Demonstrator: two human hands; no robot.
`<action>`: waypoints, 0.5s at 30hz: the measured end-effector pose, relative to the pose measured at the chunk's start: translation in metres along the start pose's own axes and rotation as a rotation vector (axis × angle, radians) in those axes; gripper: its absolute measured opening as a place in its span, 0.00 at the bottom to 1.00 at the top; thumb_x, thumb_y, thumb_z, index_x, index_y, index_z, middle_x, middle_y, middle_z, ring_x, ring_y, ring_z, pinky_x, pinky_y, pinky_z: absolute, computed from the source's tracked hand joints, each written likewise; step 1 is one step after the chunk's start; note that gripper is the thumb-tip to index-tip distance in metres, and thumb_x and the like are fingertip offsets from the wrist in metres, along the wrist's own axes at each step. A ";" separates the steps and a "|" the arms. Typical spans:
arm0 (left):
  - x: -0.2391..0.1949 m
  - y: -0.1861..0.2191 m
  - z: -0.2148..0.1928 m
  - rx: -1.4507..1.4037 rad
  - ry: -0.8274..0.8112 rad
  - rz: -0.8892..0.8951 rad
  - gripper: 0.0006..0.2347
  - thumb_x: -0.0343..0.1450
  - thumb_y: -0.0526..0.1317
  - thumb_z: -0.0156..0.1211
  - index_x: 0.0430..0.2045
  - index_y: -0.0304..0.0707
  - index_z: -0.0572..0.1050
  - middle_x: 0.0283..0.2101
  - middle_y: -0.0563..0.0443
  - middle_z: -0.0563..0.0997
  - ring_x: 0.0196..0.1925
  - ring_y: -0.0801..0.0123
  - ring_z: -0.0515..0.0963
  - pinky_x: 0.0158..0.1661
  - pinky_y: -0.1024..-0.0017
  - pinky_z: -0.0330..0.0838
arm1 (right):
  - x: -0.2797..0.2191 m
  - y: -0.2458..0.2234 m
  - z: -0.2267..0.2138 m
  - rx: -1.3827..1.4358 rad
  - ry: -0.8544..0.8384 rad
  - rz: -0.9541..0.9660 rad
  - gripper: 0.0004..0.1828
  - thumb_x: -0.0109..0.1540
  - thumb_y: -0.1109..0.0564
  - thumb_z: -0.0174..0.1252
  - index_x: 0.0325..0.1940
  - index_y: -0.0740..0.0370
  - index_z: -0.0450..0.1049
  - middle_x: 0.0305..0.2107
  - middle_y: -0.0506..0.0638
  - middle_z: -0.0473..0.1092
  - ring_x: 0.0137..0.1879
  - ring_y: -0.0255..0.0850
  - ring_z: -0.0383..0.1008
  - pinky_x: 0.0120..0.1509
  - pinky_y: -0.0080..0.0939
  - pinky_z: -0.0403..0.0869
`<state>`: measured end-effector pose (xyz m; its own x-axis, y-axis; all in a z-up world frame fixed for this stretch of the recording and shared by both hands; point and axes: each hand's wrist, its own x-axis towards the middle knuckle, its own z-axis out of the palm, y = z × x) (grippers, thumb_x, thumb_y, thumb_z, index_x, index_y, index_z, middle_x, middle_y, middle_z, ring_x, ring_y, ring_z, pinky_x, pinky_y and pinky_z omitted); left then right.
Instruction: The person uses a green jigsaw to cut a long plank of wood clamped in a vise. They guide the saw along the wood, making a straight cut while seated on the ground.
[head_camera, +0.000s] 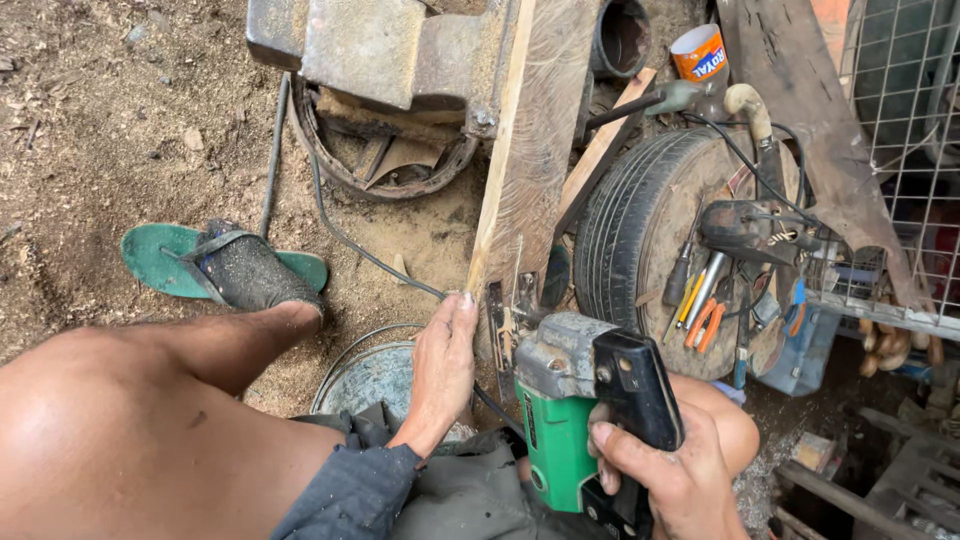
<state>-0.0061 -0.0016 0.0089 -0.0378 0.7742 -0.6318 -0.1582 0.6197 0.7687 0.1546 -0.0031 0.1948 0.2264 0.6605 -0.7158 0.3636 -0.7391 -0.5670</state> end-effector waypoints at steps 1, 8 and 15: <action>0.000 0.001 -0.001 0.001 -0.002 -0.001 0.22 0.76 0.54 0.42 0.45 0.31 0.74 0.36 0.33 0.81 0.37 0.48 0.80 0.44 0.59 0.70 | 0.000 0.001 0.002 0.023 0.009 -0.012 0.14 0.52 0.59 0.62 0.37 0.74 0.73 0.18 0.58 0.71 0.21 0.42 0.71 0.26 0.40 0.70; -0.001 0.007 -0.002 0.000 -0.039 0.028 0.22 0.75 0.54 0.45 0.49 0.31 0.74 0.40 0.34 0.82 0.42 0.51 0.81 0.47 0.60 0.71 | -0.001 -0.001 0.025 0.233 0.110 0.000 0.12 0.54 0.61 0.62 0.37 0.74 0.74 0.22 0.57 0.72 0.23 0.41 0.71 0.28 0.40 0.70; 0.002 0.014 -0.003 -0.023 -0.092 -0.051 0.22 0.71 0.53 0.53 0.51 0.34 0.73 0.45 0.38 0.83 0.48 0.54 0.82 0.51 0.62 0.71 | 0.016 -0.031 0.031 0.330 0.187 0.029 0.10 0.55 0.63 0.61 0.38 0.72 0.73 0.24 0.56 0.71 0.24 0.40 0.68 0.28 0.40 0.68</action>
<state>-0.0110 0.0079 0.0180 0.0611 0.7509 -0.6576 -0.1800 0.6563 0.7327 0.1187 0.0262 0.1877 0.4047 0.6288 -0.6640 0.0509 -0.7405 -0.6702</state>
